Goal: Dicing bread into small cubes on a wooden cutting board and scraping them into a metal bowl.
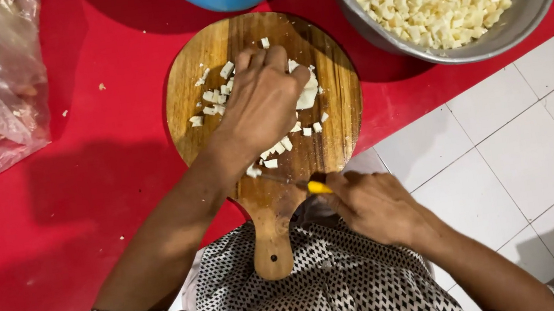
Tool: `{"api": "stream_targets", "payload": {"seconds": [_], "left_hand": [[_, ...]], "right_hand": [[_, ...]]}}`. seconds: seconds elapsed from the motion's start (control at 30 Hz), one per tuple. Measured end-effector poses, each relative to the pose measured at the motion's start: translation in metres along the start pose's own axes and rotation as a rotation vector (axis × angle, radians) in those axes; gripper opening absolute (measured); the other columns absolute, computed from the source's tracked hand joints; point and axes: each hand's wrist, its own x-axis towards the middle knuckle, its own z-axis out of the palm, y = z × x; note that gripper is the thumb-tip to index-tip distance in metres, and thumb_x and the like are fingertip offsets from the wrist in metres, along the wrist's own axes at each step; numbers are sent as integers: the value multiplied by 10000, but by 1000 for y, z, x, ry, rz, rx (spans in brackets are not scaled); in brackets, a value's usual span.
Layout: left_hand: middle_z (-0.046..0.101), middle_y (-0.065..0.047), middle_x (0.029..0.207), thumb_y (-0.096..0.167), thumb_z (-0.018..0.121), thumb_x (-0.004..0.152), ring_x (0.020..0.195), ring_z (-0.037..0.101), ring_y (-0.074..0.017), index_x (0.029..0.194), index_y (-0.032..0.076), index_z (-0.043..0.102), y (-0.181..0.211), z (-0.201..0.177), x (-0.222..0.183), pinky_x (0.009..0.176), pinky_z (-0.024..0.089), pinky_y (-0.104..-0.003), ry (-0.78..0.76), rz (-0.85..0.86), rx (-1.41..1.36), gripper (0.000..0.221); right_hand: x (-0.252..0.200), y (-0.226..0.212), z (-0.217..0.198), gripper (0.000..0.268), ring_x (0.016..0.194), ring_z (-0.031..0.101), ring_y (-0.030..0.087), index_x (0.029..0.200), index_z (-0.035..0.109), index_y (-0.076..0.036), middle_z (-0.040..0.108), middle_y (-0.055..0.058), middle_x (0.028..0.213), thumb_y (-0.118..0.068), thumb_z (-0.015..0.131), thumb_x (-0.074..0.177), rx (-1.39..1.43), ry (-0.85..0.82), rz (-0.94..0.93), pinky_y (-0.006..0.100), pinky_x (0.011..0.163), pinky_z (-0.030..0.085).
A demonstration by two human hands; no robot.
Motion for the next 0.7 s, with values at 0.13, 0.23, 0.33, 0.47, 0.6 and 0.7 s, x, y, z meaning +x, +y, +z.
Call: {"api": "stream_targets", "payload": {"seconds": [0.13, 0.23, 0.33, 0.47, 0.6, 0.7], "left_hand": [[529, -147, 923, -90, 671, 876, 830, 636, -317, 1015, 20, 738, -24, 13, -11, 804, 525, -451, 291, 125, -221, 190], [491, -116, 910, -22, 704, 901, 811, 611, -352, 948, 29, 672, -26, 3, -25, 686, 522, -450, 535, 214, -155, 76], [475, -77, 916, 8, 643, 958, 810, 573, -266, 957, 65, 697, -19, -2, -55, 685, 511, -353, 549, 215, -102, 79], [482, -80, 938, 54, 624, 972, 804, 565, -276, 999, 72, 714, -22, 31, -87, 708, 516, -398, 646, 261, 59, 96], [520, -134, 943, 45, 555, 823, 952, 587, -356, 1045, 46, 692, -22, 43, -120, 946, 440, -552, 540, 307, 57, 261], [556, -160, 1016, 170, 587, 716, 1058, 548, -362, 1154, 51, 700, -10, 20, -124, 1049, 318, -620, 464, 263, 8, 468]], "right_hand": [[10, -5, -21, 325, 531, 728, 275, 1142, 640, -82, 715, 175, 773, -344, 458, 1076, -80, 66, 73, 376, 564, 568], [14, -12, -32, 340, 581, 752, 287, 1147, 649, -79, 724, 186, 808, -349, 452, 1085, -130, 96, 101, 383, 599, 584], [26, -5, -35, 339, 602, 756, 277, 1163, 641, -106, 721, 157, 806, -365, 436, 1085, -165, 128, 167, 404, 598, 585], [35, 6, -27, 388, 747, 765, 385, 1122, 651, -130, 714, 148, 826, -461, 463, 1045, -193, 246, 144, 497, 677, 585], [33, 18, -19, 396, 716, 742, 406, 1109, 659, -139, 678, 139, 828, -504, 532, 1022, -286, 483, 52, 524, 675, 594], [25, 23, -16, 390, 691, 734, 391, 1095, 668, -159, 642, 114, 830, -527, 581, 998, -364, 598, 32, 512, 653, 599]]}}
